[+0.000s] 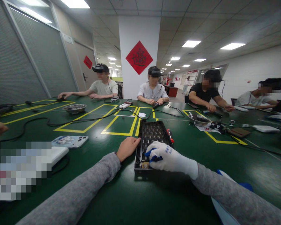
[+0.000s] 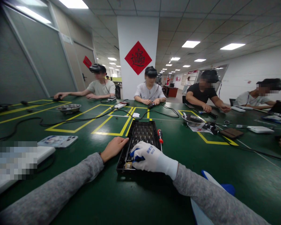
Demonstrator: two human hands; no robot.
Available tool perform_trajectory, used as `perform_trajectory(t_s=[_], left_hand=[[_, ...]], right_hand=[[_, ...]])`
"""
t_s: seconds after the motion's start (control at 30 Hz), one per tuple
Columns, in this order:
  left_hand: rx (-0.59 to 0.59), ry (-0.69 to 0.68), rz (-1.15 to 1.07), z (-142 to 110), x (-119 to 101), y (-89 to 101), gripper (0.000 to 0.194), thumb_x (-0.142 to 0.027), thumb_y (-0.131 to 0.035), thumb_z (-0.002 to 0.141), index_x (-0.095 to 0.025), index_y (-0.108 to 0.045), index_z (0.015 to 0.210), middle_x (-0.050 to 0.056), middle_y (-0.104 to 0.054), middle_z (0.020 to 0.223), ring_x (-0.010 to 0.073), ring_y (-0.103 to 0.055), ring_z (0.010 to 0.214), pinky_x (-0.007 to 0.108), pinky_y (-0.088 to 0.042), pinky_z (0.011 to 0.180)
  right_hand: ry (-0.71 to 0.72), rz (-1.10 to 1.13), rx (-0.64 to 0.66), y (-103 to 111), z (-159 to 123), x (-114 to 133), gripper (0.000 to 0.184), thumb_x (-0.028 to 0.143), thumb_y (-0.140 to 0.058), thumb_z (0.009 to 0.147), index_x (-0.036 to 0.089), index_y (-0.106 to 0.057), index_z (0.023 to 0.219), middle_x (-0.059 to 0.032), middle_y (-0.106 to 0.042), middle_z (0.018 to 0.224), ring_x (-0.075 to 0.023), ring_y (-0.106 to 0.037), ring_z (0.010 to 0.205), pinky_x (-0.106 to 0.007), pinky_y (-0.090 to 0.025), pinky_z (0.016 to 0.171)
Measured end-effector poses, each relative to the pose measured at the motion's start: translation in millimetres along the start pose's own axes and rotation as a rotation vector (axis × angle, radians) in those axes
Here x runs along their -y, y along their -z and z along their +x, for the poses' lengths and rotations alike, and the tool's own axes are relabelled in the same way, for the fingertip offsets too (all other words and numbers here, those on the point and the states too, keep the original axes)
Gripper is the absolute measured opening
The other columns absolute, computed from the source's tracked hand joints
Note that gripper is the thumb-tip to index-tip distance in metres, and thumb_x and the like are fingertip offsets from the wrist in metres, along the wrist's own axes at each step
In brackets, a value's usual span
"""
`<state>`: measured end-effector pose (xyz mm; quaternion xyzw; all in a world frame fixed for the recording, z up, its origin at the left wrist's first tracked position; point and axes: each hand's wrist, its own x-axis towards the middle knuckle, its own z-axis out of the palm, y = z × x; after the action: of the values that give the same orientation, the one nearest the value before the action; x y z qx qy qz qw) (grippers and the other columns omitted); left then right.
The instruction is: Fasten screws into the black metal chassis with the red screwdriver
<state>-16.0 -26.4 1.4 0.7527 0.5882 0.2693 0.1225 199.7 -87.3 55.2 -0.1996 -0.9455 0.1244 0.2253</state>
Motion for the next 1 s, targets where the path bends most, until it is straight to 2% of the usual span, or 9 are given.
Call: perform_trajectory(t_s=[0.33,0.6,0.87,1.0], left_hand=[[0.0,-0.003,0.002,-0.6,-0.7,0.9,0.053,-0.048,-0.032,0.088,-0.016,-0.047,0.049,0.002,-0.048,0.054,0.0125,-0.043,0.053,0.024,-0.023,0.054],[0.0,-0.01,0.003,-1.0,-1.7,0.9,0.051,-0.046,-0.031,0.088,-0.016,-0.044,0.048,0.001,-0.045,0.053,0.0116,-0.04,0.051,0.025,-0.02,0.053],[-0.002,-0.014,0.005,-1.3,-1.9,1.8,0.051,-0.046,-0.031,0.088,-0.016,-0.039,0.048,0.0,-0.04,0.052,0.0111,-0.037,0.05,0.025,-0.019,0.052],[-0.002,-0.018,0.005,-1.5,-1.8,2.1,0.051,-0.047,-0.03,0.088,-0.016,-0.04,0.048,0.0,-0.042,0.053,0.0115,-0.039,0.051,0.024,-0.02,0.053]], right_hand=[[-0.069,0.082,-0.011,-1.3,0.6,-1.2,0.01,0.022,-0.067,0.07,0.017,-0.063,0.078,-0.0057,-0.06,0.099,-0.0166,-0.055,0.092,-0.029,-0.046,0.082],[-0.094,0.138,0.083,3.7,2.8,-0.2,0.011,0.025,-0.068,0.072,0.016,-0.063,0.078,-0.0062,-0.061,0.101,-0.0169,-0.055,0.093,-0.03,-0.045,0.083],[-0.063,0.167,0.085,4.6,1.5,-1.2,0.009,0.025,-0.064,0.077,0.016,-0.064,0.08,-0.006,-0.062,0.1,-0.0162,-0.054,0.095,-0.031,-0.043,0.088],[-0.066,0.134,0.065,3.5,1.2,-0.6,0.009,0.025,-0.065,0.075,0.017,-0.063,0.077,-0.0057,-0.061,0.1,-0.0168,-0.055,0.095,-0.031,-0.044,0.087]])
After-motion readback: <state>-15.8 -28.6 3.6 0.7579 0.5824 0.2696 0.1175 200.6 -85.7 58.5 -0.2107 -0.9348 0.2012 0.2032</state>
